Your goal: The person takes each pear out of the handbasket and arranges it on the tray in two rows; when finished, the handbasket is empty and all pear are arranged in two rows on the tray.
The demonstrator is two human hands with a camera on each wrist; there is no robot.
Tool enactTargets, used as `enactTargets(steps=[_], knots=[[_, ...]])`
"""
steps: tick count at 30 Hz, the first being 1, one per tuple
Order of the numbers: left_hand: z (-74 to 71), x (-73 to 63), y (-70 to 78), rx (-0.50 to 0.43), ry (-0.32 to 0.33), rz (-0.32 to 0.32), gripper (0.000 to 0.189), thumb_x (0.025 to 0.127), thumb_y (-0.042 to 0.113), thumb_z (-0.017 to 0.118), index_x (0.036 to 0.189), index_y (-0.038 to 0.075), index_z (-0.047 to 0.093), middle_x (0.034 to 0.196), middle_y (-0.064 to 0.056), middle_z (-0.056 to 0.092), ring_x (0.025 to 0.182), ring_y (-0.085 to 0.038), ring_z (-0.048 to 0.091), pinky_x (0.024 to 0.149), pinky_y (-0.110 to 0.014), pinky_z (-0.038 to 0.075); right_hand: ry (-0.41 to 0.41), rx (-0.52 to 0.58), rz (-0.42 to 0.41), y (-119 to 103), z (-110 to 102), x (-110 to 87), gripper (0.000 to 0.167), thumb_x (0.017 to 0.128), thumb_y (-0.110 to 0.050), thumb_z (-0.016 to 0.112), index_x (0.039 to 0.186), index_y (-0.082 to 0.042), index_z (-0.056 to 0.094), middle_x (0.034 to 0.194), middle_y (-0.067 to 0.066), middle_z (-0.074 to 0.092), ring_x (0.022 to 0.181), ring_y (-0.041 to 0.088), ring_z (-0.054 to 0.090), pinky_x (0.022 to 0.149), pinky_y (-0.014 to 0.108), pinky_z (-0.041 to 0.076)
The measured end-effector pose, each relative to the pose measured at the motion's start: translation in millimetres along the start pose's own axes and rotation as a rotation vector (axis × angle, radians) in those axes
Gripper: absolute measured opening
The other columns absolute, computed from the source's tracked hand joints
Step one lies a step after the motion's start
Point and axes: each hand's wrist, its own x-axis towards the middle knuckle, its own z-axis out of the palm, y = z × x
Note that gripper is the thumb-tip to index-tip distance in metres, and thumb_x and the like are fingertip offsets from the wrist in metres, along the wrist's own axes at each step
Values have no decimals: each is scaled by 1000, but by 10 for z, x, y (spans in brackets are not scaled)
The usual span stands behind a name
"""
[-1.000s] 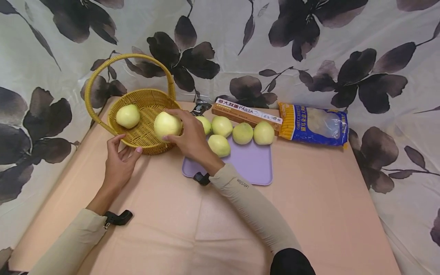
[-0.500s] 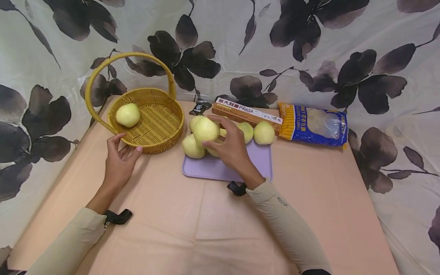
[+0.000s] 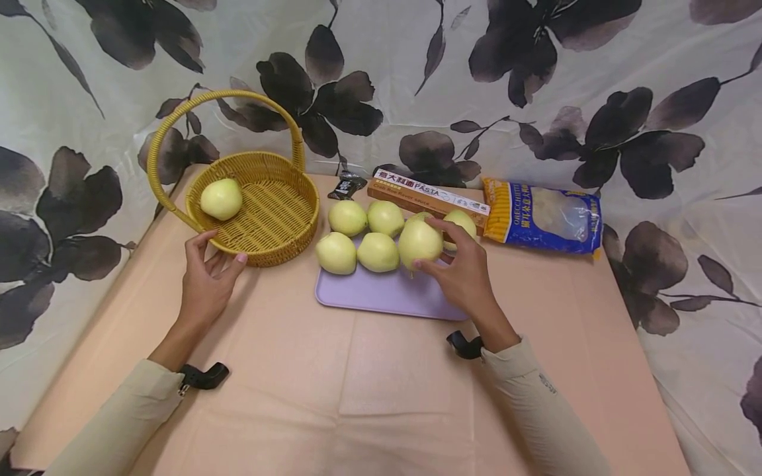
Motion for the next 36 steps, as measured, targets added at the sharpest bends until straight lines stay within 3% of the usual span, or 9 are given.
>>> enactTargets(steps=[6, 10, 14, 23, 29, 36], knots=[[-8, -4, 13, -6, -2, 8, 79, 103, 32, 70, 162, 15, 20, 179, -17, 7, 157, -47, 32, 118, -64, 43, -24, -70, 55, 211, -9, -40, 73, 82, -5, 92, 148, -14, 62, 149, 15, 60, 132, 36, 59, 103, 53, 59], [-18, -7, 32, -4, -3, 13, 78, 104, 31, 70, 162, 15, 21, 179, -17, 6, 157, -48, 31, 118, -64, 42, -34, -107, 26, 301, 64, -23, 73, 80, -7, 94, 146, -13, 63, 150, 17, 60, 136, 37, 57, 105, 55, 59], [-18, -7, 39, 0, 0, 13, 78, 103, 31, 71, 162, 16, 21, 179, -17, 7, 157, -48, 32, 118, -63, 43, -55, -147, -4, 325, 140, 15, 73, 80, -11, 95, 146, -13, 63, 150, 18, 59, 140, 38, 55, 107, 57, 56], [-4, -10, 34, 5, 3, 1, 78, 103, 33, 71, 161, 16, 22, 179, -17, 8, 157, -47, 33, 119, -63, 43, -121, -152, 39, 349, 159, 36, 70, 84, -9, 92, 148, -14, 62, 148, 18, 57, 136, 38, 57, 106, 51, 59], [-1, -22, 45, 6, 3, -10, 78, 103, 33, 71, 161, 17, 23, 179, -15, 8, 157, -45, 33, 119, -62, 43, -55, -166, -12, 276, 114, 10, 64, 85, -12, 92, 142, -15, 66, 146, 17, 59, 136, 38, 59, 105, 53, 59], [24, -18, 52, 7, 5, -13, 78, 102, 33, 72, 161, 18, 23, 179, -12, 10, 157, -45, 34, 118, -62, 44, 8, -131, -121, -67, 146, 85, 59, 84, -17, 93, 138, -16, 69, 144, 11, 64, 136, 33, 58, 107, 57, 57]])
